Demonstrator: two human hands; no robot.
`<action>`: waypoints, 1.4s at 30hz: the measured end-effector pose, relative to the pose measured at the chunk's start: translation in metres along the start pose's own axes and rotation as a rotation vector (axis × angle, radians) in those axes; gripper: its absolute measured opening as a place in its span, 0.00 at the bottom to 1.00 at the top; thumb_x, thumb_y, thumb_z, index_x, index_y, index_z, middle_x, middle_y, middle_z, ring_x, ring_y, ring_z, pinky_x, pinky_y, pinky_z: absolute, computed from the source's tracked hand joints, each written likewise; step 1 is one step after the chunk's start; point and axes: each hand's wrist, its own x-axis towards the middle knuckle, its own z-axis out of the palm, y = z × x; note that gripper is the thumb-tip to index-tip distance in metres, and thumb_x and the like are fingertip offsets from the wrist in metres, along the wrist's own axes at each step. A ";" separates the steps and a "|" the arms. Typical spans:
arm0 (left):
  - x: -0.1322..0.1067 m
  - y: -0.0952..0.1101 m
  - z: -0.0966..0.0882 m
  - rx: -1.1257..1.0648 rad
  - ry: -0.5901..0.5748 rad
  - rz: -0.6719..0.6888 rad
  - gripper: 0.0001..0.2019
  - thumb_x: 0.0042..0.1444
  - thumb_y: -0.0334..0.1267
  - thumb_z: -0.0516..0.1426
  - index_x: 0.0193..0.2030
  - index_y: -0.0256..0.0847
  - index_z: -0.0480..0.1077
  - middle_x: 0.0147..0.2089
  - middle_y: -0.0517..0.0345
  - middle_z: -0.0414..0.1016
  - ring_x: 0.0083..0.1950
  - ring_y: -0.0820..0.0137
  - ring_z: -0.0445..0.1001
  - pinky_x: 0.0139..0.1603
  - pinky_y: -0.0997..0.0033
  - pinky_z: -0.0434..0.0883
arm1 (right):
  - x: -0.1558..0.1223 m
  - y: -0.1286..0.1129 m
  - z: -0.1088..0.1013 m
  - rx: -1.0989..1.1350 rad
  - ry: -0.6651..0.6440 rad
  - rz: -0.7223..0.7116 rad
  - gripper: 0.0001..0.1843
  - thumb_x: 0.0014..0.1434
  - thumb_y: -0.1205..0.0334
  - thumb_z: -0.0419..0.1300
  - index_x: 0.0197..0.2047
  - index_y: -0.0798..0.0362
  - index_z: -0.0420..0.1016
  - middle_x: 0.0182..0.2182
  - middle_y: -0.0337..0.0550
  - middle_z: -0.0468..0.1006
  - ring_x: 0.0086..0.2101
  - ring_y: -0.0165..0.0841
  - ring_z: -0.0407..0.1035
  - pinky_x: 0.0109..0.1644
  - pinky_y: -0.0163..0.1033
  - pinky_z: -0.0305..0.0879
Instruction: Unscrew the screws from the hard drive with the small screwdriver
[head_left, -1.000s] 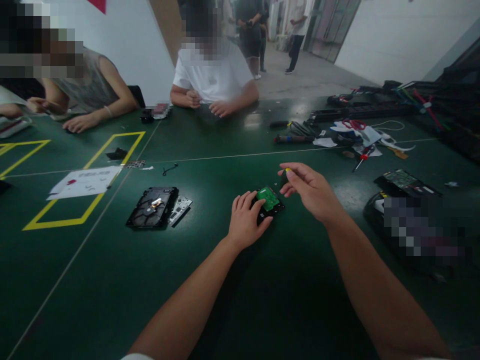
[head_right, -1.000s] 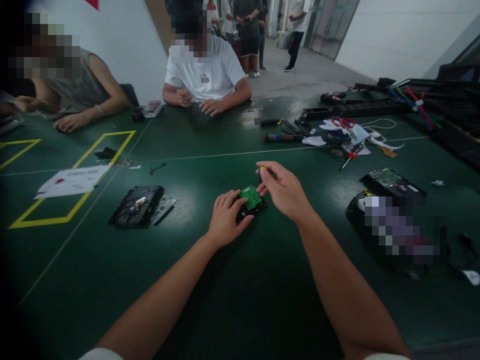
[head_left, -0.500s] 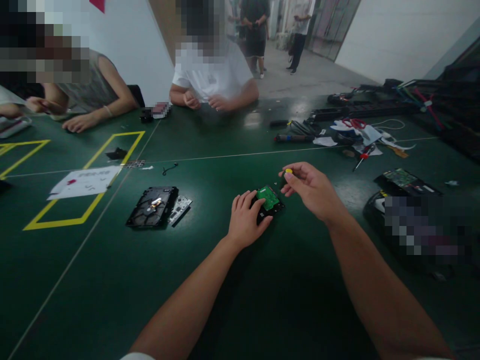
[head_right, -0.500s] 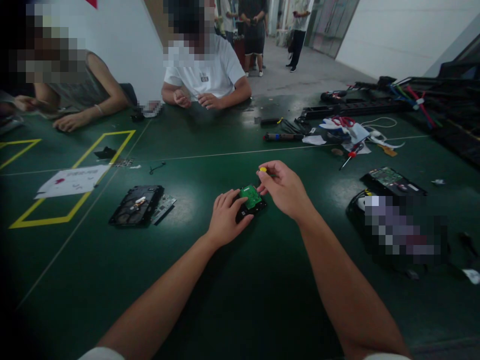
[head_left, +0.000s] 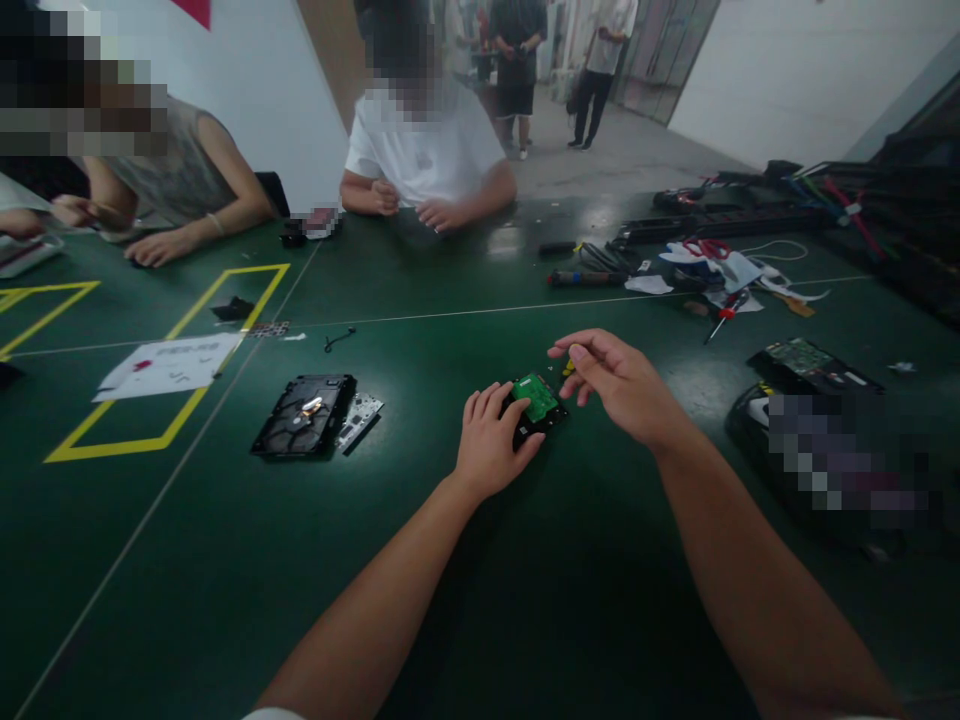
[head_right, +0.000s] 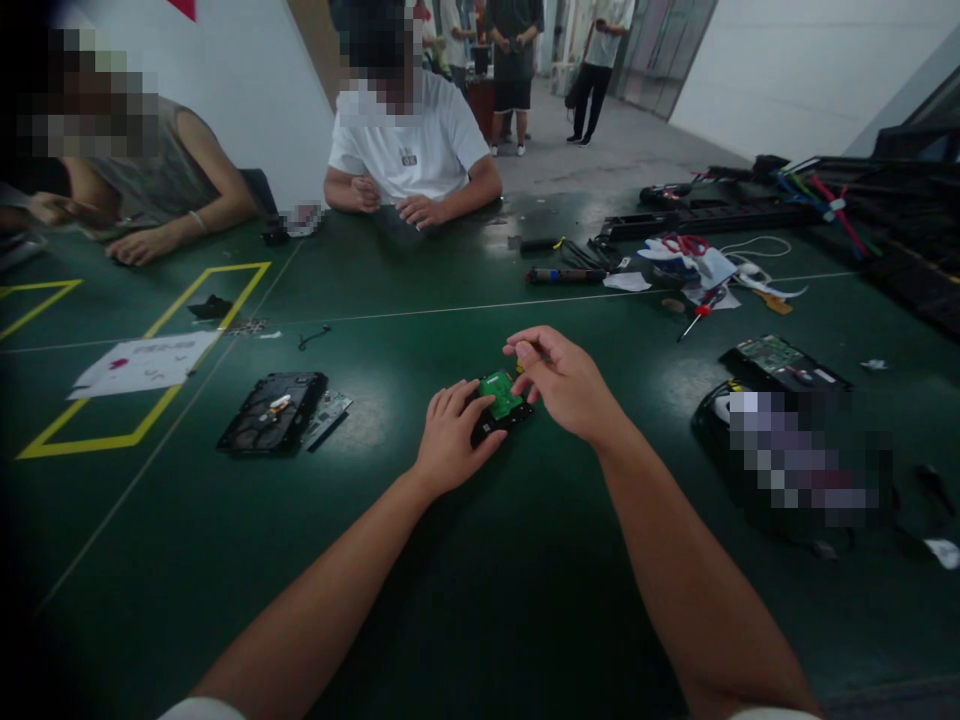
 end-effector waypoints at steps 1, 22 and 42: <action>0.000 0.000 0.000 0.001 -0.003 0.000 0.26 0.65 0.53 0.62 0.67 0.48 0.70 0.74 0.46 0.65 0.77 0.47 0.59 0.78 0.36 0.55 | 0.000 0.000 0.000 -0.019 -0.005 -0.005 0.17 0.71 0.45 0.61 0.51 0.49 0.77 0.49 0.48 0.82 0.31 0.31 0.77 0.29 0.37 0.71; 0.000 0.000 0.000 -0.001 0.004 0.001 0.26 0.65 0.53 0.62 0.67 0.48 0.70 0.74 0.46 0.65 0.78 0.47 0.59 0.78 0.36 0.55 | -0.002 -0.005 -0.001 -0.077 0.039 -0.027 0.16 0.69 0.44 0.64 0.48 0.48 0.81 0.33 0.40 0.79 0.28 0.30 0.72 0.29 0.37 0.67; 0.000 0.000 0.000 0.002 0.005 0.003 0.26 0.65 0.53 0.62 0.67 0.48 0.70 0.75 0.46 0.65 0.78 0.47 0.59 0.78 0.37 0.56 | 0.003 0.001 -0.004 -0.057 0.147 -0.005 0.18 0.67 0.44 0.66 0.49 0.49 0.80 0.37 0.43 0.80 0.29 0.31 0.73 0.30 0.37 0.69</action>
